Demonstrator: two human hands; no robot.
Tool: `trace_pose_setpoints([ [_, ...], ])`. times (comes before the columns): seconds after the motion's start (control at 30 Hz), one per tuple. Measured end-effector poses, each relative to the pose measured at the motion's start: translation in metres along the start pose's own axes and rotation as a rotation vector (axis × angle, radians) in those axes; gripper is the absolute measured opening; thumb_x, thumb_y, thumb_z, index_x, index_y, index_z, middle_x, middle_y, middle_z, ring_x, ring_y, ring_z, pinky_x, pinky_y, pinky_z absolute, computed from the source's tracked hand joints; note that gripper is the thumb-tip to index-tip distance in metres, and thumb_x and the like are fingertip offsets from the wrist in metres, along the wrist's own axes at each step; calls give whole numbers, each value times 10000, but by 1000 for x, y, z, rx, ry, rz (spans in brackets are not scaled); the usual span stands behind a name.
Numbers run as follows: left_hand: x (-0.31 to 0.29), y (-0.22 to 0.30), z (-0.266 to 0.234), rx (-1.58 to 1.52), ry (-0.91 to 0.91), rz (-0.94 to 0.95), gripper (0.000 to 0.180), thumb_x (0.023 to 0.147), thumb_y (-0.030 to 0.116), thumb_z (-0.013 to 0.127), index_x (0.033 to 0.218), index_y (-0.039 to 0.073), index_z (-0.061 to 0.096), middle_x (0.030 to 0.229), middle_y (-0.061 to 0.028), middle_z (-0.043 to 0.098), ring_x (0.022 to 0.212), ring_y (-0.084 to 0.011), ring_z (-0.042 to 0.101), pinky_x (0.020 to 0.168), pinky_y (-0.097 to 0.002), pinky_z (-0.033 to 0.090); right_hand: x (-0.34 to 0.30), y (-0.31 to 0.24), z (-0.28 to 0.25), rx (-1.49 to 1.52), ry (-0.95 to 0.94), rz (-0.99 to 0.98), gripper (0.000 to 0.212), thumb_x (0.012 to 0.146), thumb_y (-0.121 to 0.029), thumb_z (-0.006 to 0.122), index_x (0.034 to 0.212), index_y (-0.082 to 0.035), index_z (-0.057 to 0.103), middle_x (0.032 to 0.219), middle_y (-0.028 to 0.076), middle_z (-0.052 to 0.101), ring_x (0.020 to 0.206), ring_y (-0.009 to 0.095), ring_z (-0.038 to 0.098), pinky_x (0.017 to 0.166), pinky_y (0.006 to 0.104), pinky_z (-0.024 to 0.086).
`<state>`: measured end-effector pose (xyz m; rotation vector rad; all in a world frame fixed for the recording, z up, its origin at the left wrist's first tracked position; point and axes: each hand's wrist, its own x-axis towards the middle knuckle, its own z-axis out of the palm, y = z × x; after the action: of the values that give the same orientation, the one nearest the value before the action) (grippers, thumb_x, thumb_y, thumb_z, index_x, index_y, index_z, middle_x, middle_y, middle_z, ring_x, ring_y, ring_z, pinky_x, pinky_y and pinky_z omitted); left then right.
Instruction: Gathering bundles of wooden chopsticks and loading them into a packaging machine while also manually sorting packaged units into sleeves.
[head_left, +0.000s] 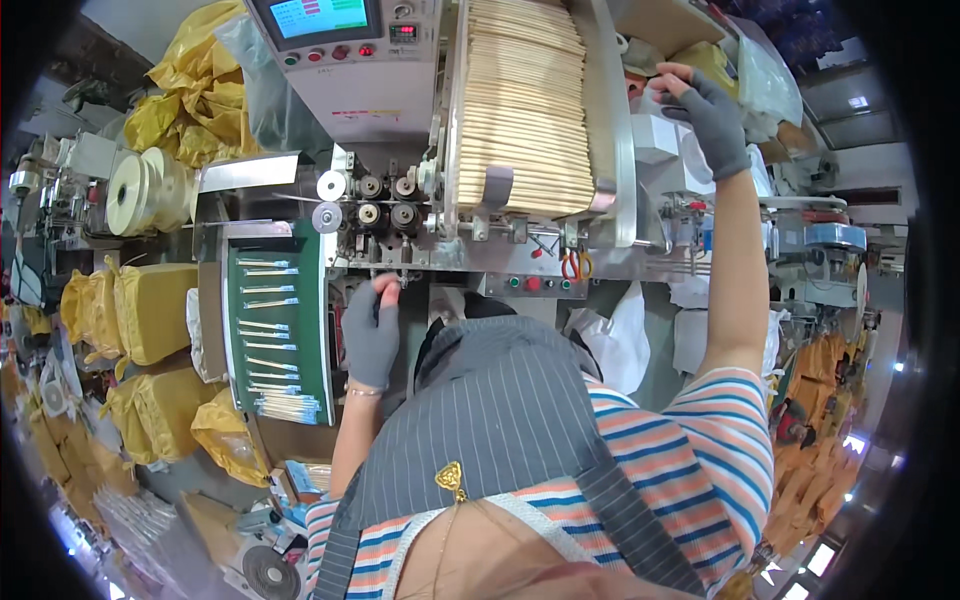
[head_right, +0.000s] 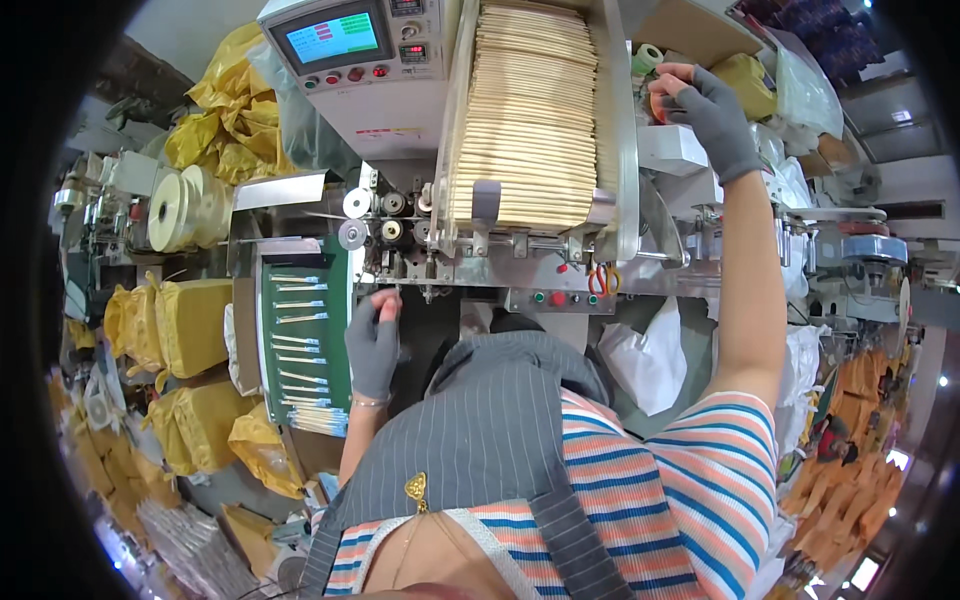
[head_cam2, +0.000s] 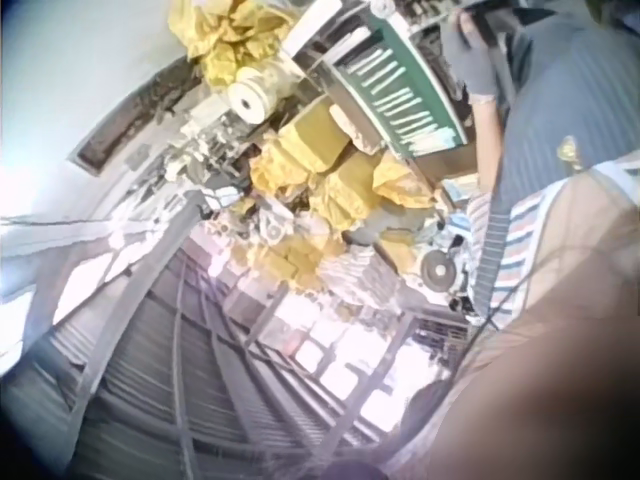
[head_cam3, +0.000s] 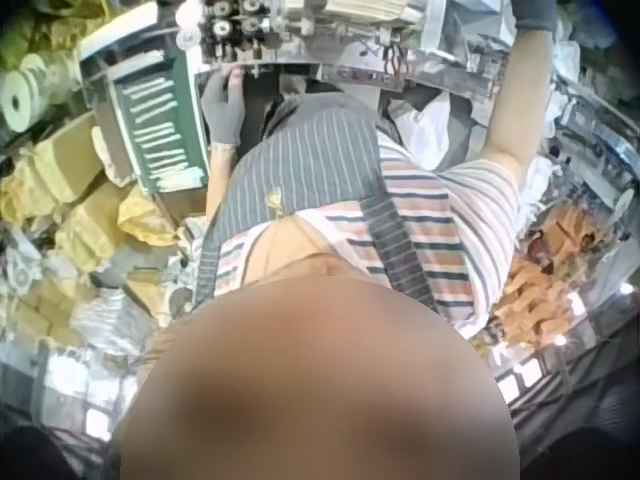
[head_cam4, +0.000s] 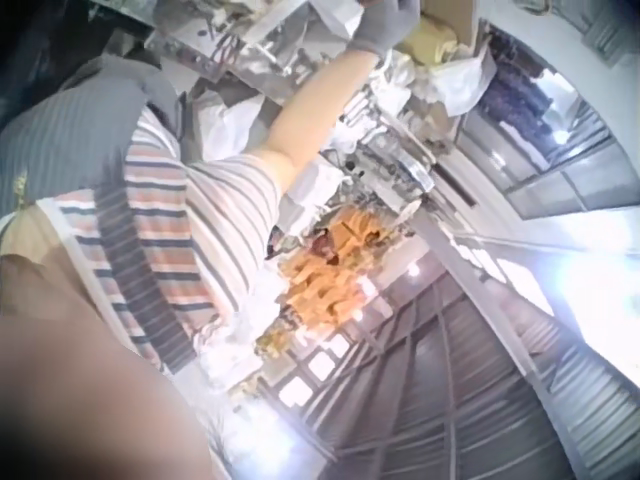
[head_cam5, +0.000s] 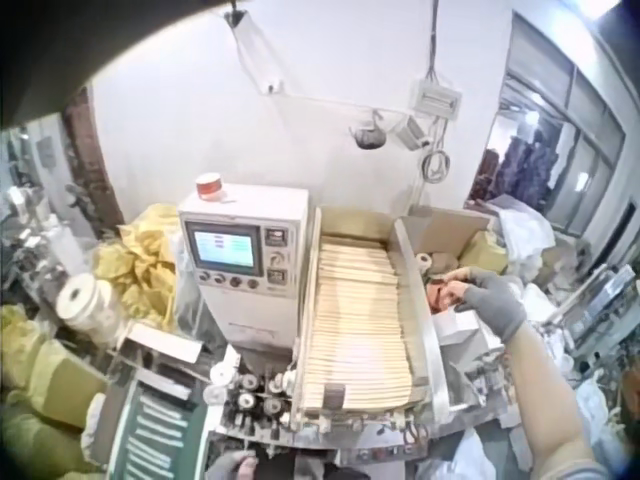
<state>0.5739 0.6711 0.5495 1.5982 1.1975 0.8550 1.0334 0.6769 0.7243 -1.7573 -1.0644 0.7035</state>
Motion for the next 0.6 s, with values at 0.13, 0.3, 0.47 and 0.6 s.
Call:
trace_pose_setpoints([
  [0.13,56,71,37,21,159,230,232,910,84,568,1122,-6,588,1009,-141,607,911,-242,594,807,-321,471,64,17,13,4,-108,30,324,927,-288,585,1154,-59,620,1020,23,677,932,74,619,793,245,486],
  [0.3,109,104,89,134,228,378,323,897,91,548,1196,-32,551,1089,-194,583,975,-314,573,869,-374,454,182,37,66,-523,-103,-187,541,902,-511,527,1169,-52,634,1108,121,665,1022,239,623,886,345,461],
  [0.47,106,111,90,274,304,162,290,893,32,518,1174,-21,574,1112,-191,597,1000,-314,588,864,-366,462,300,92,123,-1004,67,-389,586,944,-509,382,1037,-4,665,1119,250,625,1102,403,566,957,462,441],
  [0.6,103,110,89,275,297,32,241,895,27,528,1117,-7,615,1050,-167,630,941,-292,616,820,-342,482,330,95,154,-1038,-219,-90,596,971,-486,325,1093,-3,651,1155,228,620,1112,369,570,982,432,428],
])
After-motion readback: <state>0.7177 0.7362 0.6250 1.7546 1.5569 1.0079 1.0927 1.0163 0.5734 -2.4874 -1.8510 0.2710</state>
